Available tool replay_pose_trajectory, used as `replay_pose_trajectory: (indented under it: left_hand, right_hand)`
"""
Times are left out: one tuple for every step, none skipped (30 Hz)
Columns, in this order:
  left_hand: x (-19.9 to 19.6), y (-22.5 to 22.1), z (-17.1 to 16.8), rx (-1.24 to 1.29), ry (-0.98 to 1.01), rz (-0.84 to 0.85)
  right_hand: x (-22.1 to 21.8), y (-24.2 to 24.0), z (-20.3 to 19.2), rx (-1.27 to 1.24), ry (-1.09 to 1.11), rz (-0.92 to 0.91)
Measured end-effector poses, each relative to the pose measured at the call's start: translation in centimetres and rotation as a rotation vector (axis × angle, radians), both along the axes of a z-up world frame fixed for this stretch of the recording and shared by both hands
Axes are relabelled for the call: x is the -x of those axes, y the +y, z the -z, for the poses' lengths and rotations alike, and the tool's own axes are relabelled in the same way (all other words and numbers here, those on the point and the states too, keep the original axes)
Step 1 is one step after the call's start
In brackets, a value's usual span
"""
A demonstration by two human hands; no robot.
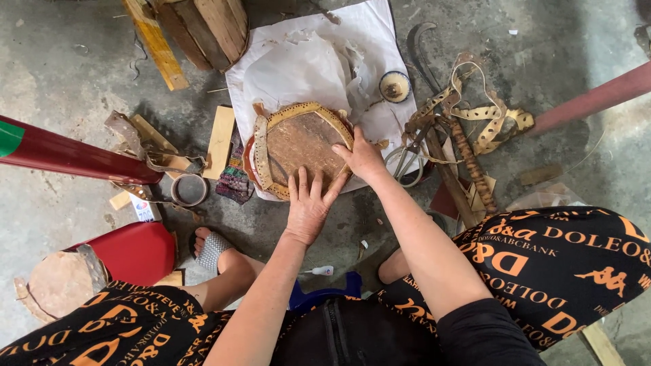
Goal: Trimming excess leather from the rim of a drum using scissors
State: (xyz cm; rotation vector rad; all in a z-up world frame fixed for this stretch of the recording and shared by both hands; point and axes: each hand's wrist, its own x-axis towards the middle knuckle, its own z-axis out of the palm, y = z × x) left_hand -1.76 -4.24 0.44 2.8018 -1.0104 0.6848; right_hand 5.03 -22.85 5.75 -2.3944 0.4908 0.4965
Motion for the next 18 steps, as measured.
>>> replay_pose_trajectory:
  left_hand:
    - [0.0, 0.0, -0.1, -0.002, 0.005, 0.005]
    - [0.1, -0.1, -0.1, -0.002, 0.006, 0.006]
    - [0.1, -0.1, -0.1, -0.005, 0.012, 0.002]
    - [0.1, -0.1, -0.1, -0.009, 0.018, -0.002]
    - [0.1, -0.1, -0.1, -0.009, 0.018, -0.003]
    - [0.1, 0.0, -0.1, -0.006, 0.03, 0.004]
    - [0.2, 0.2, 0.0, -0.004, 0.043, 0.011]
    - [0.3, 0.2, 0.0, -0.004, 0.043, 0.009]
    - [0.3, 0.2, 0.1, 0.003, 0.054, 0.013]
    - [0.4, 0.2, 0.1, 0.011, 0.066, 0.016]
    - [0.4, 0.2, 0.1, 0.012, 0.066, 0.015]
    - [0.4, 0.2, 0.1, 0.008, 0.082, 0.018]
    - [0.4, 0.2, 0.0, 0.004, 0.098, 0.02]
    - [0.5, 0.1, -0.1, 0.004, 0.098, 0.017]
    - [0.5, 0.1, -0.2, 0.002, 0.106, 0.02]
    - [0.5, 0.2, -0.4, 0.0, 0.113, 0.022]
    - [0.5, 0.2, -0.6, -0.002, 0.111, 0.012]
    - [0.4, 0.2, -0.8, 0.0, 0.115, 0.016]
  right_hand:
    - [-0.1, -0.2, 0.4, 0.005, -0.003, 0.001]
    - [0.1, -0.2, 0.2, 0.006, -0.002, 0.003]
    - [0.2, -0.1, 0.0, 0.006, -0.005, 0.002]
    - [0.3, 0.0, -0.1, 0.007, -0.007, 0.001]
    - [0.4, 0.1, -0.7, 0.007, -0.007, 0.0]
    - [0.6, 0.2, -1.2, -0.001, -0.006, -0.001]
    - [0.8, 0.4, -1.7, -0.01, -0.005, -0.004]
    - [0.8, 0.5, -1.8, -0.01, -0.004, -0.005]
    - [0.7, 0.5, -1.9, -0.007, 0.003, -0.005]
    - [0.7, 0.6, -2.0, -0.004, 0.01, -0.005]
    - [0.7, 0.5, -1.8, -0.003, 0.011, -0.007]
    - [0.7, 0.4, -1.6, -0.003, 0.002, -0.011]
    - [0.6, 0.4, -1.4, -0.004, -0.007, -0.017]
    - [0.7, 0.5, -1.5, -0.004, -0.006, -0.019]
    - [0.7, 0.8, -1.6, 0.005, -0.005, -0.017]
    - [0.6, 1.1, -1.8, 0.014, -0.003, -0.015]
    - [0.5, 0.7, -1.3, 0.011, -0.006, -0.026]
    - [0.3, 0.3, -0.7, 0.018, -0.024, -0.028]
